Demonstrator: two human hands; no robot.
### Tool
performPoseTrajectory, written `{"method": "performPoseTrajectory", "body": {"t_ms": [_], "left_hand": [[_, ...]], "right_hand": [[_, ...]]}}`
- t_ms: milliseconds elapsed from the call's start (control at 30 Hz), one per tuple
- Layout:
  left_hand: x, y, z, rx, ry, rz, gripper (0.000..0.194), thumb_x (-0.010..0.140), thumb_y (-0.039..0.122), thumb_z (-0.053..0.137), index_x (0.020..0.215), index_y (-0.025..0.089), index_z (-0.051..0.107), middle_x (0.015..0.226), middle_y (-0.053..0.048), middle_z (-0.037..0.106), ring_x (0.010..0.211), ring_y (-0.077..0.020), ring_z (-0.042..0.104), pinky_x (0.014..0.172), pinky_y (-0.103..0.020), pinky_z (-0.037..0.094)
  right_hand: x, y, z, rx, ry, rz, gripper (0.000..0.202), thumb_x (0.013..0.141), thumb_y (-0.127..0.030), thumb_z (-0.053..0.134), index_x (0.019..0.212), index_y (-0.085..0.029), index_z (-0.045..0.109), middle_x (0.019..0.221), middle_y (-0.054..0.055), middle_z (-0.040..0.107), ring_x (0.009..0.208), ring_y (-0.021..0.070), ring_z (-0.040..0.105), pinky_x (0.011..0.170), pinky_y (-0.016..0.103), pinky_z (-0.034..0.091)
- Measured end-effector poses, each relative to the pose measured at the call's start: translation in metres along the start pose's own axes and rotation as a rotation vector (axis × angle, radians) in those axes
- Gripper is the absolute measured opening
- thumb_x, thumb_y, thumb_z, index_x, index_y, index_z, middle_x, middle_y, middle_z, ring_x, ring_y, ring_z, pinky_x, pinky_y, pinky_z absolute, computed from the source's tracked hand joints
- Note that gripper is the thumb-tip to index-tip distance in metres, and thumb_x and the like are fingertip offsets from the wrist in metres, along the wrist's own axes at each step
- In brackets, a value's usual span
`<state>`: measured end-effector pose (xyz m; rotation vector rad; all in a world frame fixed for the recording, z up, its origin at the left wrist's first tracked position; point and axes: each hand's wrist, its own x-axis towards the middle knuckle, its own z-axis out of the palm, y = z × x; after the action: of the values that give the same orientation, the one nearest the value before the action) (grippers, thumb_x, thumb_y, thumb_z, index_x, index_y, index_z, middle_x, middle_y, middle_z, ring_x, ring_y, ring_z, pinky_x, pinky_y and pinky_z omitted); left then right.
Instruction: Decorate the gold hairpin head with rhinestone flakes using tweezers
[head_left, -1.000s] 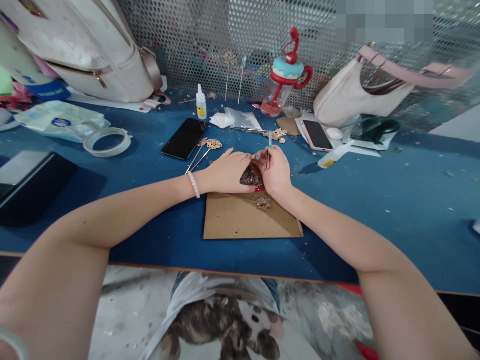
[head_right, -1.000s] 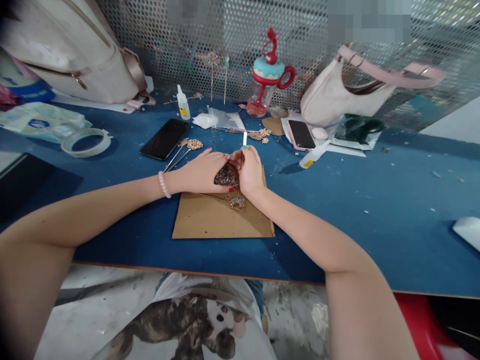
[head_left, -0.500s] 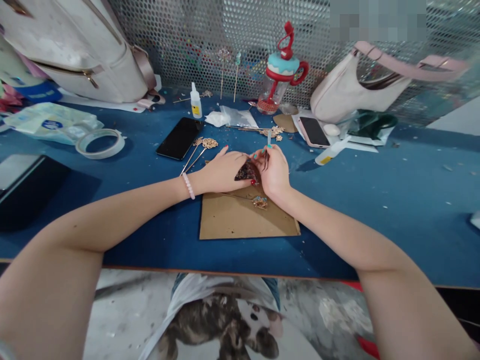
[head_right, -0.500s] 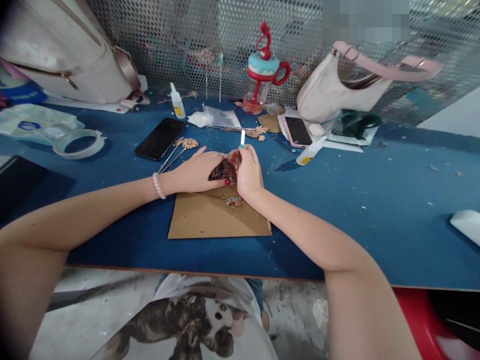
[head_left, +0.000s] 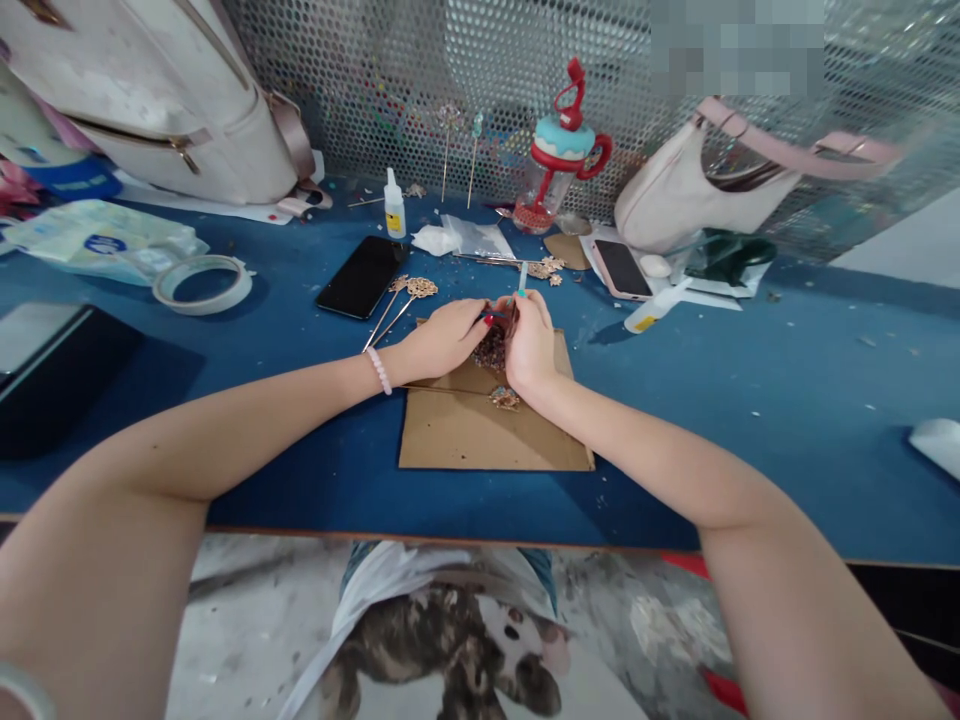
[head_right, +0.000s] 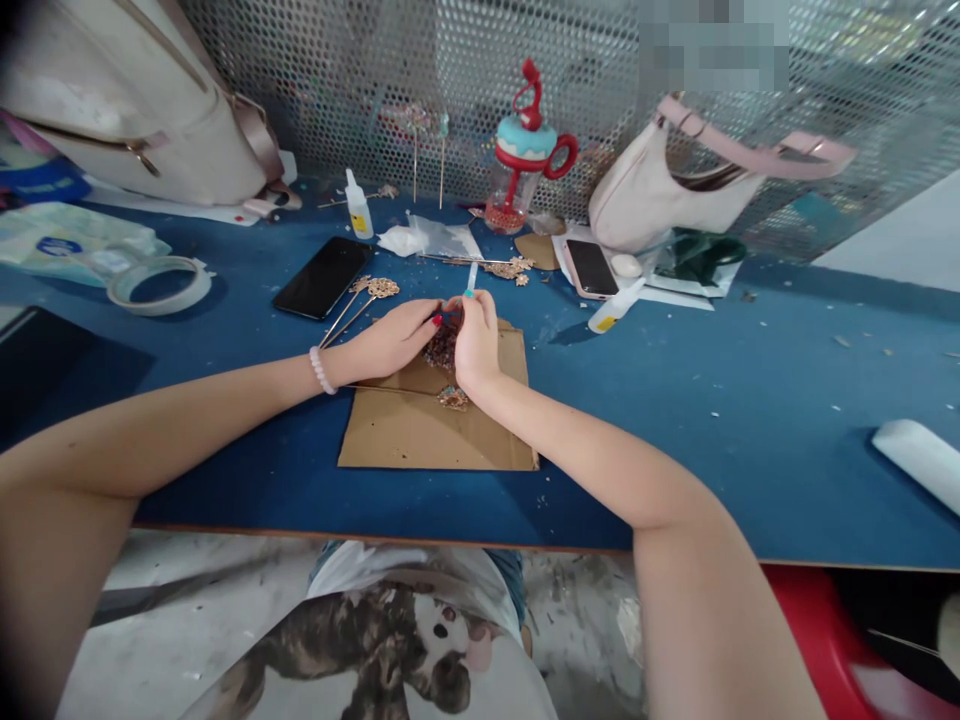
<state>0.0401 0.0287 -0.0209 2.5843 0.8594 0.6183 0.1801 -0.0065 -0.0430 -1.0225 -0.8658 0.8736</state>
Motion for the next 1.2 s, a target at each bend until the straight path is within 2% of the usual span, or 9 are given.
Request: {"method": "performPoseTrajectory", "body": {"t_ms": [100,200,333,433,533,667,900,1033,1200], "left_hand": [[0.0,0.002,-0.002,0.011,-0.021,0.004,0.032,0.1,0.039,0.061,0.12,0.015,0.062,0.118,-0.008,0.067,0.106,-0.0213,0.066,0.095,-0.044,0.058],[-0.002,0.009,-0.004,0.042,-0.058,0.016,0.038,0.098,0.041,0.062,0.127,0.016,0.06,0.126,-0.01,0.064,0.117,-0.0252,0.063,0.103,-0.05,0.053],[-0.008,0.021,-0.005,0.102,-0.105,0.017,0.069,0.087,0.051,0.07,0.142,0.014,0.048,0.145,-0.018,0.054,0.138,-0.0358,0.048,0.12,-0.067,0.03],[-0.011,0.026,-0.004,0.129,-0.126,0.004,0.079,0.085,0.054,0.067,0.148,0.013,0.041,0.153,-0.02,0.047,0.144,-0.0382,0.04,0.124,-0.071,0.016],[-0.01,0.025,-0.003,0.15,-0.136,-0.021,0.079,0.087,0.052,0.063,0.15,0.012,0.038,0.157,-0.021,0.043,0.146,-0.0392,0.038,0.124,-0.072,0.014],[-0.009,0.018,-0.005,0.166,-0.14,-0.024,0.076,0.09,0.055,0.058,0.149,0.011,0.039,0.156,-0.021,0.044,0.145,-0.0381,0.039,0.123,-0.073,0.015],[-0.008,0.021,-0.003,0.185,-0.151,0.006,0.075,0.09,0.055,0.059,0.149,0.014,0.041,0.155,-0.019,0.045,0.146,-0.0372,0.038,0.123,-0.074,0.013],[-0.01,0.025,-0.001,0.189,-0.141,0.001,0.071,0.091,0.05,0.06,0.15,0.016,0.039,0.155,-0.018,0.045,0.145,-0.0375,0.039,0.121,-0.076,0.014],[-0.012,0.025,-0.004,0.167,-0.139,-0.001,0.056,0.098,0.047,0.049,0.145,0.018,0.045,0.156,-0.015,0.045,0.145,-0.0344,0.04,0.125,-0.071,0.015]], "right_hand": [[0.003,0.001,-0.003,0.016,0.012,-0.014,0.031,0.1,-0.044,0.057,0.113,-0.016,0.063,0.11,0.007,0.066,0.094,0.0159,0.065,0.085,0.036,0.058],[0.006,-0.001,-0.01,0.038,0.014,-0.031,0.032,0.1,-0.044,0.057,0.113,-0.015,0.063,0.108,0.006,0.066,0.092,0.0157,0.065,0.083,0.035,0.058],[0.004,-0.004,-0.021,0.052,0.012,-0.055,0.031,0.1,-0.044,0.057,0.11,-0.015,0.063,0.103,0.005,0.066,0.089,0.0148,0.065,0.081,0.034,0.057],[-0.004,-0.006,-0.026,0.053,0.003,-0.057,0.03,0.1,-0.044,0.058,0.108,-0.015,0.063,0.101,0.005,0.066,0.087,0.0142,0.064,0.081,0.033,0.057],[-0.012,-0.009,-0.031,0.053,-0.013,-0.05,0.028,0.099,-0.042,0.059,0.106,-0.015,0.064,0.101,0.004,0.066,0.086,0.0138,0.064,0.08,0.033,0.057],[-0.018,-0.015,-0.032,0.067,-0.024,-0.045,0.029,0.099,-0.042,0.06,0.104,-0.014,0.063,0.097,0.003,0.065,0.085,0.0138,0.064,0.078,0.032,0.057],[-0.023,-0.025,-0.025,0.143,-0.047,-0.041,0.025,0.097,-0.039,0.061,0.087,-0.016,0.057,0.082,-0.001,0.06,0.075,0.0114,0.059,0.071,0.027,0.051],[-0.033,-0.051,-0.017,0.205,-0.197,-0.03,0.021,0.094,-0.034,0.059,0.08,-0.022,0.048,0.073,-0.004,0.06,0.069,0.0105,0.058,0.069,0.024,0.049],[-0.072,-0.126,-0.011,0.242,-0.592,0.096,0.027,0.091,-0.043,0.06,0.074,-0.024,0.05,0.059,-0.002,0.06,0.058,0.0183,0.061,0.061,0.034,0.052]]}}
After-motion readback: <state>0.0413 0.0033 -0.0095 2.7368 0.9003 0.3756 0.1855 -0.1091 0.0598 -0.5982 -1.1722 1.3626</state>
